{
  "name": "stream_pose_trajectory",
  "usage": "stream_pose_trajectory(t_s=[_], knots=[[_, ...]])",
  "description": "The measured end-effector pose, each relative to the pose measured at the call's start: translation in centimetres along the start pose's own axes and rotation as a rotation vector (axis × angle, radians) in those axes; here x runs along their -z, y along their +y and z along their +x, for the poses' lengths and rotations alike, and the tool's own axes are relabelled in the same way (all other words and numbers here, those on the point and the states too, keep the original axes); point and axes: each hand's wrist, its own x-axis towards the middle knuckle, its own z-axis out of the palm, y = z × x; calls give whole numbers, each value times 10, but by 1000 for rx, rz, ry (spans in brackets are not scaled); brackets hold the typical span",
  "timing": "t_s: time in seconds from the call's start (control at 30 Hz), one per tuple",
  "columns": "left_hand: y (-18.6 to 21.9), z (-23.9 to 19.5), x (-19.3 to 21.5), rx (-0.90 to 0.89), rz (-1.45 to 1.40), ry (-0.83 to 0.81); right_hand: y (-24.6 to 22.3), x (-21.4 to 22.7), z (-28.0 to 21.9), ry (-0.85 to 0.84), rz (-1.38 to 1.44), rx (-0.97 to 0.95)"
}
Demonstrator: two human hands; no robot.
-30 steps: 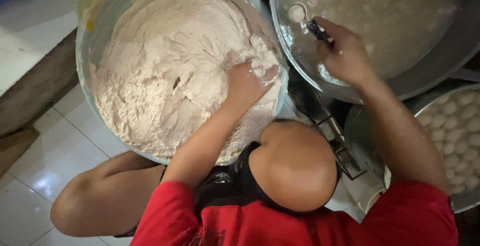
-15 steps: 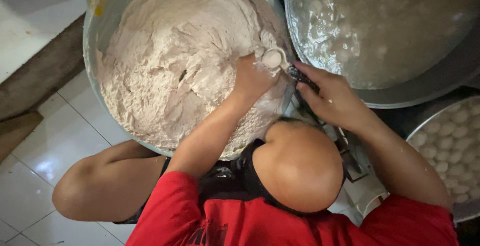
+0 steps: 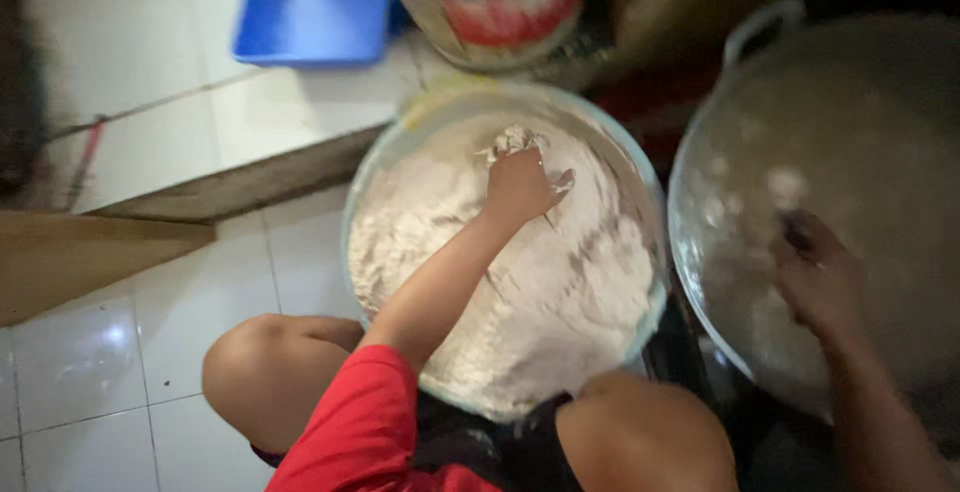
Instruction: The person scoops dough from a large bowl using a small scoop and drops the dough into a pot of boiling water. The person repeats this process continuously, forming small dough balls and placing them into the water.
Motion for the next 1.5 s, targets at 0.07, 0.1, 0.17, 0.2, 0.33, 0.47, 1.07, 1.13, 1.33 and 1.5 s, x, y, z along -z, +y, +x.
stream_pose_trajectory(t_s=[0.07, 0.1, 0.17, 0.2, 0.33, 0.47, 1.07, 1.13, 1.33, 1.5], knots=[[-25, 19, 0, 10, 86, -94, 15, 5, 26, 149, -357, 70], [-32, 25, -3, 64, 72, -139, 24, 6, 37, 190, -496, 71], [-36, 22, -14, 173, 45, -231, 43, 3, 59, 202, -631, 22], [-34, 17, -20, 172, 61, -292, 54, 0, 71, 202, -678, -17], [-6, -19, -25, 84, 50, -443, 85, -4, 90, 252, -673, -7], [36, -68, -15, -74, -54, -492, 72, 10, 76, 301, -563, 41], [72, -104, -44, -249, -184, -320, -20, -13, -98, 54, 79, 128], [72, -102, -41, -273, -154, -331, -27, -17, -111, 92, 184, 141], [65, -112, -37, -199, -111, -350, -48, -28, -128, 103, 467, 291], [46, -120, -47, -397, -7, -402, -74, 0, -144, 197, 195, 370]])
